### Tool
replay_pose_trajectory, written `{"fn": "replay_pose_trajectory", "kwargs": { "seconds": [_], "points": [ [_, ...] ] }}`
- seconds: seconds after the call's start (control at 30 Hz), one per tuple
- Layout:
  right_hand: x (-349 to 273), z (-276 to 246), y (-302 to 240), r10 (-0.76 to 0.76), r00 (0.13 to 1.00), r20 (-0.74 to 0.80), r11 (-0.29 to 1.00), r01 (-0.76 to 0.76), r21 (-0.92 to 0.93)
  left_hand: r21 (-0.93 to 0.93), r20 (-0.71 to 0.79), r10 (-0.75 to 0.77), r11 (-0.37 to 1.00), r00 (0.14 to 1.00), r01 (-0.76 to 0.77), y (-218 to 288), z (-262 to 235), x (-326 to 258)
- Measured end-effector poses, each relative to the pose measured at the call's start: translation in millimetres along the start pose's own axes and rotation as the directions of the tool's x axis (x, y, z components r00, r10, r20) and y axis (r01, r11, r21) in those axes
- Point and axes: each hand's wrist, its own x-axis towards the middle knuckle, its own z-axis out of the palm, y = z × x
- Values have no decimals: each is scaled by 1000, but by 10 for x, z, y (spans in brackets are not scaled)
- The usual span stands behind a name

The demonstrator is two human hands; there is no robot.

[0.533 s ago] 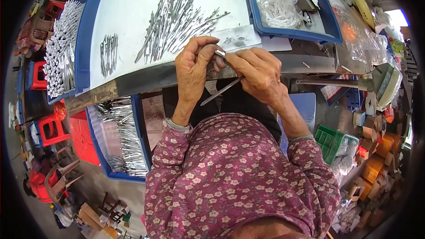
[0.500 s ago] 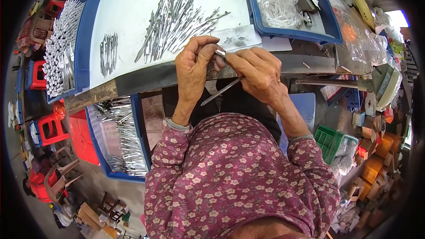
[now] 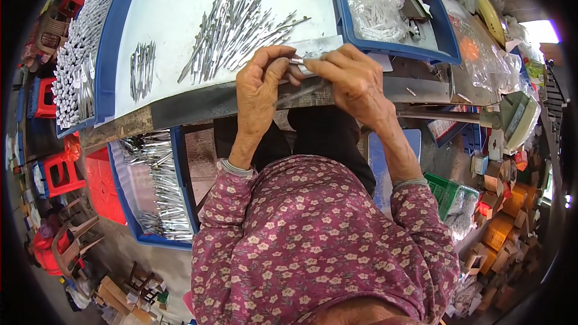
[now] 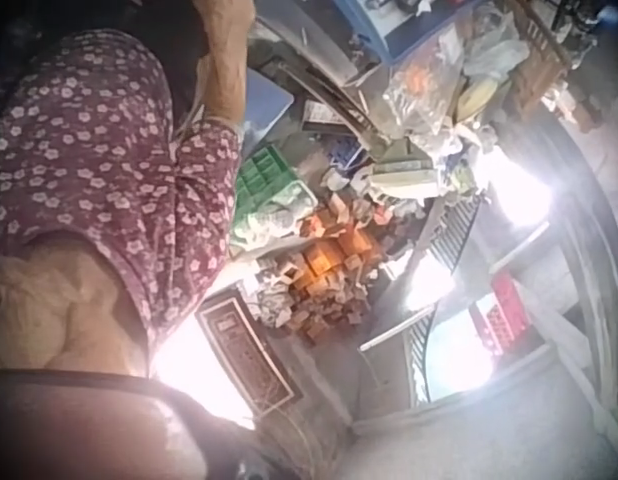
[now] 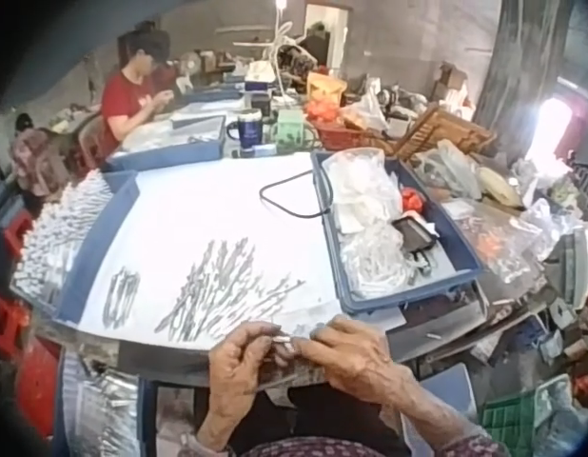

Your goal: Manually assembling small metal hardware components using a workbench fixture and packaging them.

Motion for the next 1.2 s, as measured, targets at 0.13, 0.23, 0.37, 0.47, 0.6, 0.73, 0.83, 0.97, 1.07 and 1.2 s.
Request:
{"fn": "replay_pose_trajectory", "kwargs": {
  "seconds": [0.13,0.23,0.37,0.47,0.6,0.73,0.83,0.97,1.07,1.2],
  "points": [
    [6,82,170,-8,1000,8,999,8,-39,657,64,389,677,919,-332,-36,-12,21],
    [0,131,206,-5,998,55,1000,6,-26,701,92,406,623,909,-348,-48,-34,20],
    [-17,183,233,17,996,89,1000,-15,-23,772,146,404,524,903,-359,-121,-64,15],
    [5,178,251,22,995,98,1000,-23,9,811,177,445,439,878,-386,-196,-64,25],
    [86,134,241,54,997,50,996,-57,67,843,155,473,395,867,-366,-242,-52,17],
    [302,117,42,541,834,104,529,-435,728,835,139,461,421,877,-354,-259,-63,23],
    [363,177,-33,500,853,151,501,-427,753,825,140,479,427,867,-370,-267,-77,32],
    [258,247,-12,332,941,58,763,-305,570,816,135,476,444,869,-370,-247,-65,40],
    [239,153,-5,246,969,-6,920,-231,317,818,137,481,439,866,-373,-251,-76,38],
    [403,-114,-207,268,941,-206,919,-186,346,817,139,477,441,868,-373,-248,-106,35]
  ]
}}
